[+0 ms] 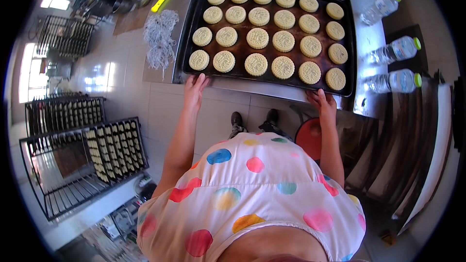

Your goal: The person organizes trays of moon cakes, carries them to a rack, and uses their fingers to touch or adjust individual moon cakes on the trays.

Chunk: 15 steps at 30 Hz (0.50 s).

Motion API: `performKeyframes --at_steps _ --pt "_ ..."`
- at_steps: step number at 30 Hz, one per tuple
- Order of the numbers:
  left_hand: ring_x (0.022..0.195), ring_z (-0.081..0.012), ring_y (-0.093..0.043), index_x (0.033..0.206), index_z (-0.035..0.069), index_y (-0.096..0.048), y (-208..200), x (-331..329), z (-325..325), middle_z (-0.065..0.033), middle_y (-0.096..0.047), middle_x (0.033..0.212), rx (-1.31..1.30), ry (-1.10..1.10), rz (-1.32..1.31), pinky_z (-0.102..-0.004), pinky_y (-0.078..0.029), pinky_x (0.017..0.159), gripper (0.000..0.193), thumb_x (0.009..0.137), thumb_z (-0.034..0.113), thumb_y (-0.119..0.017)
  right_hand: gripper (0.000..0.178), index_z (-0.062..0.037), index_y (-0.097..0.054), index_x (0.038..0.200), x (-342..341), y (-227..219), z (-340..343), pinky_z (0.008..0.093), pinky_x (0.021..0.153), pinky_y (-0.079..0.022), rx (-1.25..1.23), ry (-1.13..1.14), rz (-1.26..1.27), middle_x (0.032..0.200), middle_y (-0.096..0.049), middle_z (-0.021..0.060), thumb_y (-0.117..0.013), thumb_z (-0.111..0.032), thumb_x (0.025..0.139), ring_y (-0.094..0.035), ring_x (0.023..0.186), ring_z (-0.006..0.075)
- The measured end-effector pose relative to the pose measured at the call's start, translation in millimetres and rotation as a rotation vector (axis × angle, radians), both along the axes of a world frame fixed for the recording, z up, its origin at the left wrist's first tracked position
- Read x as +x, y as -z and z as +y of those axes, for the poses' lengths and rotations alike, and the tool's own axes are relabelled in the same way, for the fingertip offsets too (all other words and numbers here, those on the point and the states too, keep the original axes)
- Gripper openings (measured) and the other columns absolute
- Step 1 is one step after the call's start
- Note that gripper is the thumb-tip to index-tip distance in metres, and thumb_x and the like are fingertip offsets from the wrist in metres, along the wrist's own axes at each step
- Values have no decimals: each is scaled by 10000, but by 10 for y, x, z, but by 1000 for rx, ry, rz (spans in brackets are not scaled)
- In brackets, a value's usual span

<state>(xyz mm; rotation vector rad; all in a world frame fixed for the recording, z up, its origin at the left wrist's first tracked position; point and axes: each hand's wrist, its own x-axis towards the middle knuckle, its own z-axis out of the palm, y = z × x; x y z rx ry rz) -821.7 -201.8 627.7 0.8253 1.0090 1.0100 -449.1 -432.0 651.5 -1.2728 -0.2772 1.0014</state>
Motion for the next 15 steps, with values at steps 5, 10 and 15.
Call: performKeyframes --at_steps 5,10,15 --pt "1021 -196 -556 1090 -22 -489 -78 47 -13 -102 -560 1050 -7 3 45 -347 -427 970 297 878 153 -602 361 63 -491 1097 -4 -8 -6 320 792 -530 -54 -32 -22 1038 -605 158 -548 -243 913 -634 931 259" --pt "999 -184 -567 1103 -24 -493 -190 61 -17 -104 -572 1046 9 28 87 -329 -446 926 345 874 205 -613 373 61 -498 1057 -154 -79 41 335 779 -533 -64 25 16 987 -625 169 -547 -280 914 -644 896 255" --pt "815 -136 -581 1008 13 -561 118 120 -76 -62 -606 879 163 -40 123 -276 -483 761 313 803 209 -691 322 30 -530 1007 -527 61 265 348 766 -535 -103 -68 71 946 -639 153 -551 -276 911 -648 855 247"
